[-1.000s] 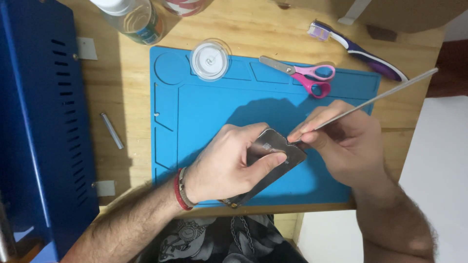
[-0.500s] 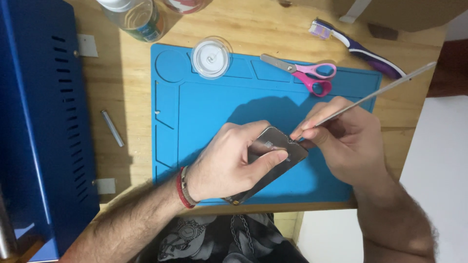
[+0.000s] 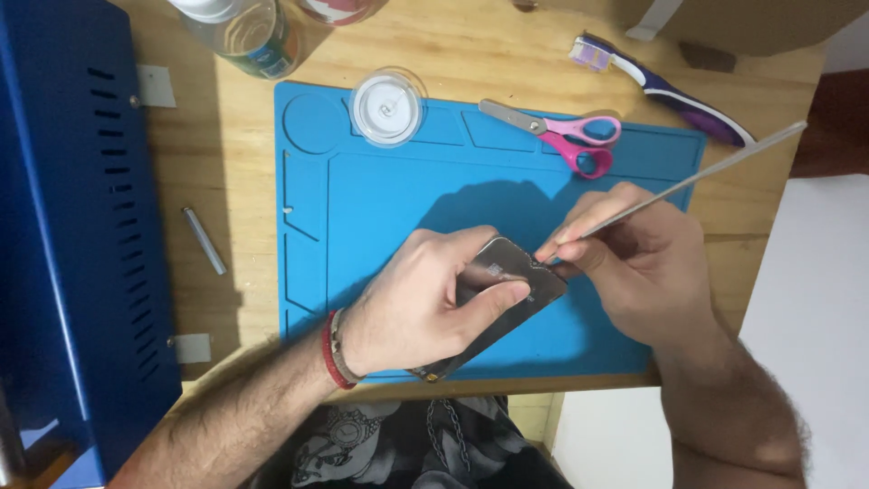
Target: Repairing a smartphone screen by prying the display assembly and cleaning the edges with a brush.
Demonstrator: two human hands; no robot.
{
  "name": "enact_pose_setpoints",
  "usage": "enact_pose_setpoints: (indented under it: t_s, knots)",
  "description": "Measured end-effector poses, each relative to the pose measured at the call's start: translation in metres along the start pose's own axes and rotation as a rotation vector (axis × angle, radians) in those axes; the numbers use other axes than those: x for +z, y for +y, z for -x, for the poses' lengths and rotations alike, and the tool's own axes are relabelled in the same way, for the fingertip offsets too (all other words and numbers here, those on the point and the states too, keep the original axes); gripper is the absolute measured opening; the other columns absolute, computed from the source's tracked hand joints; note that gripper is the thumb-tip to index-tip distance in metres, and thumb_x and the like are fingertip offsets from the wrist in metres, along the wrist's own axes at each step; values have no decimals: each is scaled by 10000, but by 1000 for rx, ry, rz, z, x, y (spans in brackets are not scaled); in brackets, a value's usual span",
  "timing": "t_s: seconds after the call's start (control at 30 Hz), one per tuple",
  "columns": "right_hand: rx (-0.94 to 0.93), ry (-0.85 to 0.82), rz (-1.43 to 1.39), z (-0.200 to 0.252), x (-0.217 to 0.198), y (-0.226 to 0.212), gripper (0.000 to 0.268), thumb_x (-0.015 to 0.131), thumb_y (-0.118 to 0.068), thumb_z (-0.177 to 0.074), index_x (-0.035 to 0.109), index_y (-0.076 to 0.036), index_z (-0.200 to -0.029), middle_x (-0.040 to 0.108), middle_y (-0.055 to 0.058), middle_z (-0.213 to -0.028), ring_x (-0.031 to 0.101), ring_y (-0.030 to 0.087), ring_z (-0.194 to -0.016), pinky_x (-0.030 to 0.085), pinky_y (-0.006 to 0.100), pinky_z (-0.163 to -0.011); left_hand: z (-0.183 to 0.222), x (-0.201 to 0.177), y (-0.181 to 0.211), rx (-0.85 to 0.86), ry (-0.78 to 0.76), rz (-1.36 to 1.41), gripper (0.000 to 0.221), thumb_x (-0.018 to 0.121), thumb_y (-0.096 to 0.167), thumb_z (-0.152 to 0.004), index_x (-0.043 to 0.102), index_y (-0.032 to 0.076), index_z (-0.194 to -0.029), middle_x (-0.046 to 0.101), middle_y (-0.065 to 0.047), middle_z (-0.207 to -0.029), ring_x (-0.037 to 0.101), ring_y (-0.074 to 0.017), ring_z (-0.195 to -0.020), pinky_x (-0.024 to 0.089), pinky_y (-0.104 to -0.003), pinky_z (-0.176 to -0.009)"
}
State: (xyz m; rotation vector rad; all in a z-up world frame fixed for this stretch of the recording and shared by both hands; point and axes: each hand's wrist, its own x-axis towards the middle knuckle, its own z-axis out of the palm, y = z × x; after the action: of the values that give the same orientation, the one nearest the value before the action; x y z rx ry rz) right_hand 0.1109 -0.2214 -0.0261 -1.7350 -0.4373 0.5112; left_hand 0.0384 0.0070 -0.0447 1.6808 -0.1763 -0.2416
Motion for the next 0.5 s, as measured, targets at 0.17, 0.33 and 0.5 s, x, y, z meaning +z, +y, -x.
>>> enact_pose_setpoints:
  t_s: [0.17,0.33,0.5]
  knots:
    - [-14,5,-18,-1,-1,3,109,711,-145,-1063,645,-77,-1010,764,126,-918,738,168,-761,635,218,-668,0,-1,1,8,7,0,289,708,219,-1046,495,114,-881,704,47,-646,364,-196,-496,362,-325,-435]
    - [18,-22,-22,-1,-3,0,97,703,-123,-1062,647,-65,-1007,759,124,-891,714,171,-708,629,232,-656,2,0,-1,32,22,-15,380,711,211,-1050,412,111,-838,662,17,-587,251,-239,-603,318,-359,-458]
    - [88,-73,-74,0,-9,-2,102,650,-137,-1097,593,-76,-1038,706,130,-877,819,235,-910,650,233,-704,1,-2,-1,-3,15,-17,409,718,243,-1056,404,118,-826,589,21,-545,209,-223,-664,296,-338,-435]
